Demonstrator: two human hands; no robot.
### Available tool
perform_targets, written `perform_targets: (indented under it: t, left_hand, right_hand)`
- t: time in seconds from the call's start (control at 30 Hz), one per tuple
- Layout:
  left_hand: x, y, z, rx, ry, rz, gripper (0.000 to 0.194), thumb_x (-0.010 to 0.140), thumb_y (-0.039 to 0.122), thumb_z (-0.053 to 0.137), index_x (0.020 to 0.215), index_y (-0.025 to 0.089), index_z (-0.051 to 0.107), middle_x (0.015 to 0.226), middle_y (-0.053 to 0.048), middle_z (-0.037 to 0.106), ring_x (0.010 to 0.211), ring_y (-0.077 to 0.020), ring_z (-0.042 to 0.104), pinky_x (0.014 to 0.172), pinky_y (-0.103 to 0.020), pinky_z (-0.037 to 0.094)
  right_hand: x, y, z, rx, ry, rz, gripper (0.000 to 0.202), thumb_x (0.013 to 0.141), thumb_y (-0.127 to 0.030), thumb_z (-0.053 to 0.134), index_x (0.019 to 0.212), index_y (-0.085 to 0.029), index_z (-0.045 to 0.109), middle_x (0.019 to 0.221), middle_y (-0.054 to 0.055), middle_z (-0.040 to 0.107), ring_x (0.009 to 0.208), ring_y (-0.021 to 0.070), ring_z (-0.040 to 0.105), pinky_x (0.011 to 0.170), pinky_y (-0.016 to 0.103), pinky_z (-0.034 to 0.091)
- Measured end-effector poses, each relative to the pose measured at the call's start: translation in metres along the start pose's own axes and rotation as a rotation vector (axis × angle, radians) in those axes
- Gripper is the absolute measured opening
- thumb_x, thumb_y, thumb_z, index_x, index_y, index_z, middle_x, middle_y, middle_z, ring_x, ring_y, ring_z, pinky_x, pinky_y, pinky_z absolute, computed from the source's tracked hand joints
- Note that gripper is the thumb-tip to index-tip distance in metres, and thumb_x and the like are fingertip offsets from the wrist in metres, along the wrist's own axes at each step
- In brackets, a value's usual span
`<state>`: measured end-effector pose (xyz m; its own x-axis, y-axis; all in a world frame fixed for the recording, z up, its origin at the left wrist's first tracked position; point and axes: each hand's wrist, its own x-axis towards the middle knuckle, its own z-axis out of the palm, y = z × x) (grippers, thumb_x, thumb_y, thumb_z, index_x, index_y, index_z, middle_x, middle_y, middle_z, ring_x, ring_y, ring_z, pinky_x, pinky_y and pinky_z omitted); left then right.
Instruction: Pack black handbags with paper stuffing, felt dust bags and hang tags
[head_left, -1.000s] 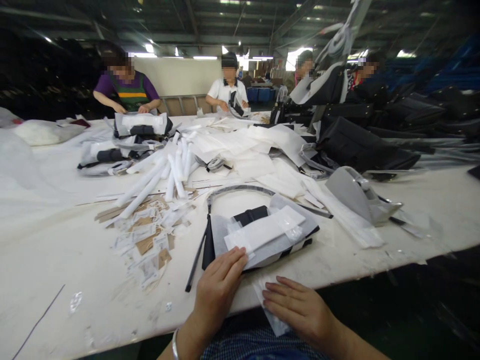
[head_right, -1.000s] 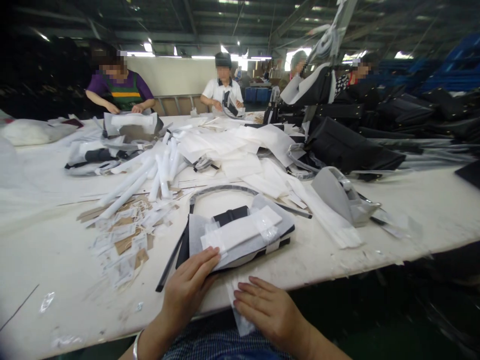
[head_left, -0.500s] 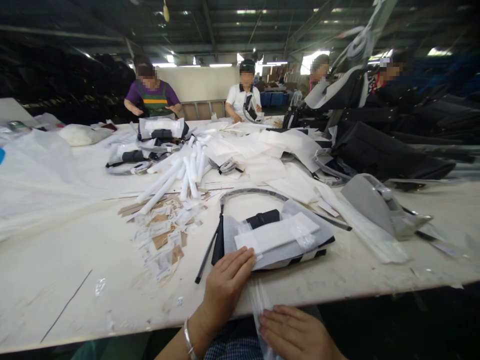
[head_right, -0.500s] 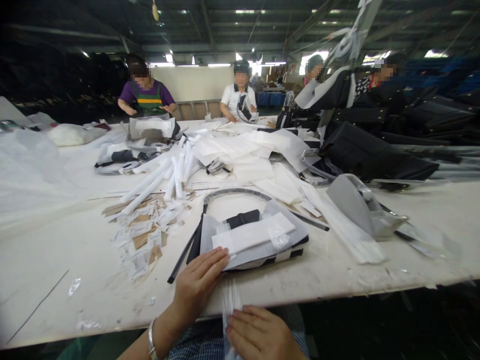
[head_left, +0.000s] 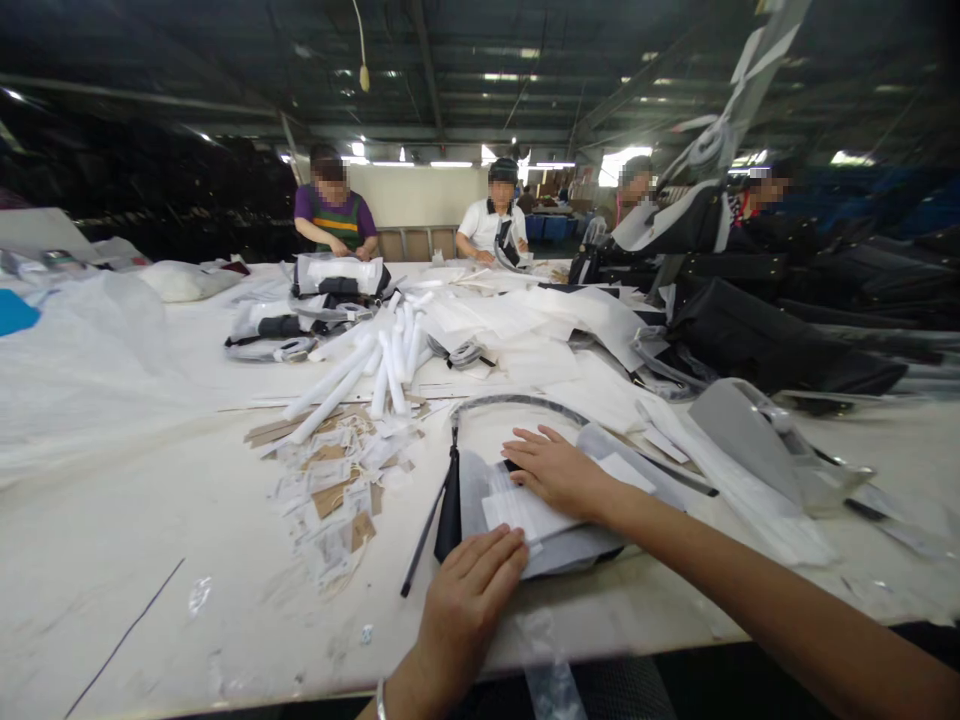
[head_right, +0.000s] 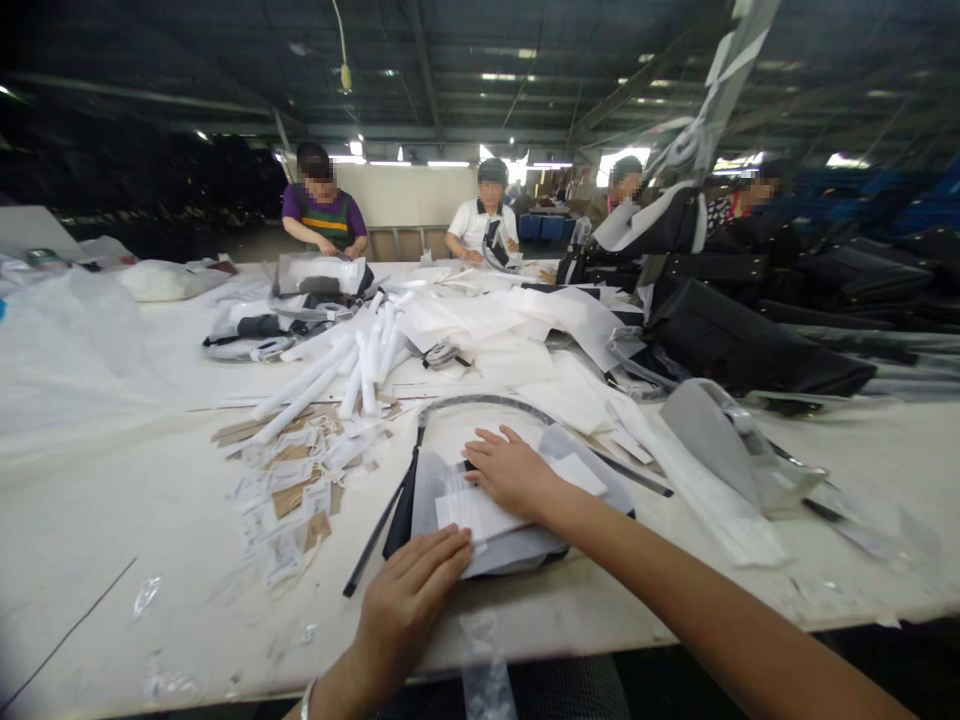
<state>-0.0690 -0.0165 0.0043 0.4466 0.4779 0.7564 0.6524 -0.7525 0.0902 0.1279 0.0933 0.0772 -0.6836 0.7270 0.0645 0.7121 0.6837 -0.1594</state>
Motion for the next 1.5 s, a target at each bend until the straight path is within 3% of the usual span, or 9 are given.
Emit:
perform_targets:
  t: [0.1, 0.27, 0.47, 0.6, 0.73, 0.9, 1.0, 1.13, 1.5]
  left_hand:
    - [0.001, -0.002, 0.000, 0.001, 0.024, 0.009, 0.028, 0.101, 0.014, 0.041, 0.113, 0.017, 0.067, 0.118, -0.003, 0.072, 0.111, -0.0173, 0.066, 0.088, -0.031, 0.057]
    - [0.001, -0.003, -0.001, -0.021, 0.016, 0.019, 0.029, 0.102, 0.015, 0.041, 0.113, 0.018, 0.068, 0.119, -0.002, 0.071, 0.112, -0.0167, 0.066, 0.089, -0.031, 0.057]
    - [0.002, -0.002, -0.002, -0.010, 0.036, 0.023, 0.032, 0.102, 0.014, 0.038, 0.111, 0.018, 0.068, 0.117, -0.002, 0.072, 0.110, -0.0167, 0.067, 0.087, -0.030, 0.057]
    - [0.002, -0.001, -0.002, 0.000, 0.037, -0.020, 0.030, 0.103, 0.016, 0.038, 0.110, 0.019, 0.068, 0.117, -0.001, 0.072, 0.108, -0.0172, 0.068, 0.086, -0.031, 0.058]
    - [0.000, -0.004, -0.001, -0.009, 0.037, -0.034, 0.029, 0.103, 0.016, 0.039, 0.111, 0.019, 0.067, 0.116, -0.002, 0.072, 0.108, -0.0175, 0.068, 0.086, -0.031, 0.058]
    - [-0.004, -0.007, 0.001, -0.070, -0.027, -0.072, 0.028, 0.102, 0.019, 0.041, 0.117, 0.018, 0.065, 0.121, -0.003, 0.070, 0.112, -0.0191, 0.066, 0.089, -0.034, 0.058]
    - [-0.006, -0.007, 0.000, -0.097, -0.058, -0.082, 0.027, 0.100, 0.019, 0.045, 0.120, 0.018, 0.063, 0.123, -0.004, 0.069, 0.115, -0.0199, 0.064, 0.092, -0.036, 0.057]
    - [-0.006, -0.006, -0.004, -0.096, -0.064, -0.062, 0.027, 0.099, 0.016, 0.047, 0.122, 0.017, 0.062, 0.124, -0.006, 0.069, 0.116, -0.0198, 0.063, 0.095, -0.036, 0.055]
    - [-0.009, -0.012, -0.001, -0.067, -0.106, -0.035, 0.032, 0.098, 0.014, 0.050, 0.128, 0.018, 0.059, 0.128, -0.008, 0.066, 0.123, -0.0204, 0.059, 0.098, -0.038, 0.054]
  right_hand:
    - [0.024, 0.006, 0.006, 0.050, -0.154, -0.059, 0.030, 0.101, -0.023, 0.043, 0.118, -0.017, 0.067, 0.127, 0.013, 0.067, 0.133, 0.0283, 0.049, 0.114, 0.056, 0.025]
    - [0.036, -0.003, 0.010, 0.118, -0.215, -0.113, 0.030, 0.100, -0.021, 0.042, 0.112, -0.021, 0.070, 0.123, 0.008, 0.070, 0.128, 0.0233, 0.053, 0.115, 0.052, 0.024]
    - [0.030, -0.005, 0.009, 0.157, -0.221, -0.031, 0.035, 0.102, -0.029, 0.041, 0.126, -0.022, 0.065, 0.143, 0.010, 0.055, 0.143, 0.0313, 0.035, 0.112, 0.062, 0.027]
    - [-0.008, -0.013, 0.007, 0.131, -0.046, -0.026, 0.032, 0.100, -0.027, 0.047, 0.124, -0.020, 0.066, 0.147, 0.012, 0.050, 0.140, 0.0339, 0.039, 0.111, 0.063, 0.030]
    - [-0.074, -0.030, 0.004, 0.099, 0.297, -0.207, 0.028, 0.099, -0.016, 0.048, 0.122, -0.017, 0.064, 0.127, 0.011, 0.067, 0.125, 0.0208, 0.057, 0.109, 0.041, 0.044]
    - [-0.137, -0.048, 0.023, -0.041, 0.149, -0.512, 0.036, 0.095, -0.027, 0.061, 0.130, -0.018, 0.060, 0.136, 0.008, 0.062, 0.131, 0.0199, 0.053, 0.116, 0.037, 0.037]
    - [-0.148, -0.055, 0.049, -0.103, 0.104, -0.512, 0.043, 0.097, -0.017, 0.057, 0.139, -0.024, 0.053, 0.148, 0.006, 0.048, 0.136, 0.0209, 0.045, 0.115, 0.042, 0.034]
    - [-0.143, -0.067, 0.072, -0.055, 0.260, -0.518, 0.033, 0.096, -0.012, 0.055, 0.129, -0.013, 0.061, 0.133, 0.010, 0.063, 0.130, 0.0223, 0.052, 0.113, 0.044, 0.038]
    - [-0.148, -0.103, 0.070, 0.107, 0.484, -0.422, 0.026, 0.101, -0.016, 0.045, 0.107, -0.008, 0.068, 0.104, 0.011, 0.076, 0.106, 0.0176, 0.069, 0.106, 0.032, 0.047]
